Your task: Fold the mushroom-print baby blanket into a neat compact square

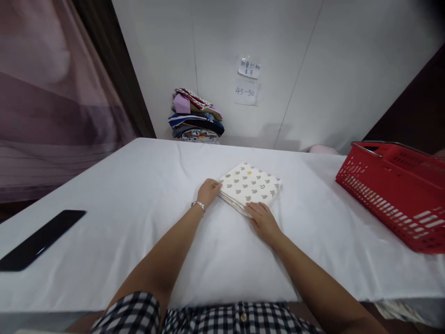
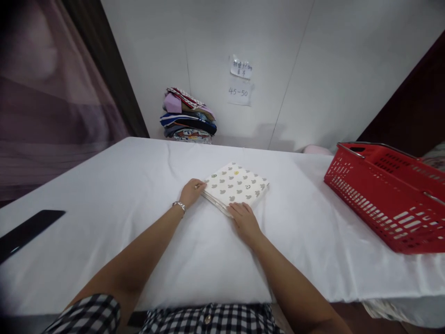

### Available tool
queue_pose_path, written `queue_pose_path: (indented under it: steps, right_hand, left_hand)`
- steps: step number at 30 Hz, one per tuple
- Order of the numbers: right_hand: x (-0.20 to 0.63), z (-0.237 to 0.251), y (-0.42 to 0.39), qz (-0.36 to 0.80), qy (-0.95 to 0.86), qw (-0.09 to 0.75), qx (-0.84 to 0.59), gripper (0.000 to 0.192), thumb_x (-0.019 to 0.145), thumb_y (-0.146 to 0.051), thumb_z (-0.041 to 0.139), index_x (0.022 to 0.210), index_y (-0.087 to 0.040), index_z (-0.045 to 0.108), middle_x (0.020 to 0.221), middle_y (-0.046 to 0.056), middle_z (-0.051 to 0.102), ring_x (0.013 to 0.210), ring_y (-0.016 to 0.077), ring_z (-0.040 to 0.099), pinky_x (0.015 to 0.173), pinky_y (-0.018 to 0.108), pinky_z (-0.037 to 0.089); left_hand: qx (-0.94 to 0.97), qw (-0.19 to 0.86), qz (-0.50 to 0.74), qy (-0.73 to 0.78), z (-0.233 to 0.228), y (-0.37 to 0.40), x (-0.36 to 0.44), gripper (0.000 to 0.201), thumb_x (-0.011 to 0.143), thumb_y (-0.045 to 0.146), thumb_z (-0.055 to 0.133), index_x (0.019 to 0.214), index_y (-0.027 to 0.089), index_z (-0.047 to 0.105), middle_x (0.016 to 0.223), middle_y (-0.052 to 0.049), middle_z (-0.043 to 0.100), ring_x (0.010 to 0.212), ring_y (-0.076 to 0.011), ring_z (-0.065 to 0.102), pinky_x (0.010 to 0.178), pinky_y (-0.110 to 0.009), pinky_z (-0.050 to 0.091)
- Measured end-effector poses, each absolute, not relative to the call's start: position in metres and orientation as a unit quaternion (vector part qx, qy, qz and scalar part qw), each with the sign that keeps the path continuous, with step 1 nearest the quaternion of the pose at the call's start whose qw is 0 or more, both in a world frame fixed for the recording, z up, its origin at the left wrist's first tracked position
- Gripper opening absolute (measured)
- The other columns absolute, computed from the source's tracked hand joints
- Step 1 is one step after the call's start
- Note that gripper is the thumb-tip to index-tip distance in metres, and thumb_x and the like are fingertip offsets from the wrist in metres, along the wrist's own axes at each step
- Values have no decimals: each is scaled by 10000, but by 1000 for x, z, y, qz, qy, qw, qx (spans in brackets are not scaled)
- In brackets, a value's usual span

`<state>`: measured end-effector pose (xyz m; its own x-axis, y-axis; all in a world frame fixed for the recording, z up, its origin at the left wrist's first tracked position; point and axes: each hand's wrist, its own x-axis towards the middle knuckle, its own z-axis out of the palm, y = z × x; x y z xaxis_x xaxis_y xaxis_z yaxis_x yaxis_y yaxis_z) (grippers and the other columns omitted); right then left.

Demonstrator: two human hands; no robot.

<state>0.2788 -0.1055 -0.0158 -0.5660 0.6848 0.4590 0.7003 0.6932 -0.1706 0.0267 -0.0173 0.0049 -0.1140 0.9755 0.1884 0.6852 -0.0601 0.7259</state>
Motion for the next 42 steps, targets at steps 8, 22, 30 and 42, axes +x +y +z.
queue_pose_path:
  steps: [8, 22, 30, 42]
  right_hand:
    - [319, -13, -101, 5, -873, 260, -413, 486, 809, -41, 406, 1228, -236, 555, 1174, 69, 631, 1100, 198, 559, 1025, 468, 320]
    - [346, -9, -107, -35, -831, 310, -461, 367, 815, -178, 457, 1148, -221, 605, 1117, 79, 651, 1102, 227, 563, 1068, 542, 238]
    - [339, -9, -103, -11, -815, 354, -459, 247, 894, -281, 451, 1007, -233, 665, 982, 64, 690, 934, 218, 618, 872, 421, 489]
    - [317, -6, -111, 1, -818, 344, -461, 270, 901, -300, 461, 1068, -235, 662, 1076, 74, 662, 1012, 222, 592, 906, 411, 471]
  left_hand:
    - [617, 238, 293, 690, 14, -34, 39, 191, 758, 319, 552, 891, 195, 610, 869, -39, 673, 818, -195, 611, 709, -281, 438]
    - [595, 305, 389, 634, 1, -105, 68, 400, 773, 374, 555, 1127, 202, 485, 833, 1, 614, 728, -146, 589, 695, -275, 445]
    - [602, 302, 385, 631, -2, -107, 69, 355, 803, 347, 515, 1129, 208, 487, 772, 21, 583, 688, -138, 562, 666, -272, 423]
    - [707, 264, 316, 575, 9, -120, 57, 421, 778, 351, 579, 1189, 272, 538, 1041, -10, 530, 724, -120, 544, 702, -271, 452]
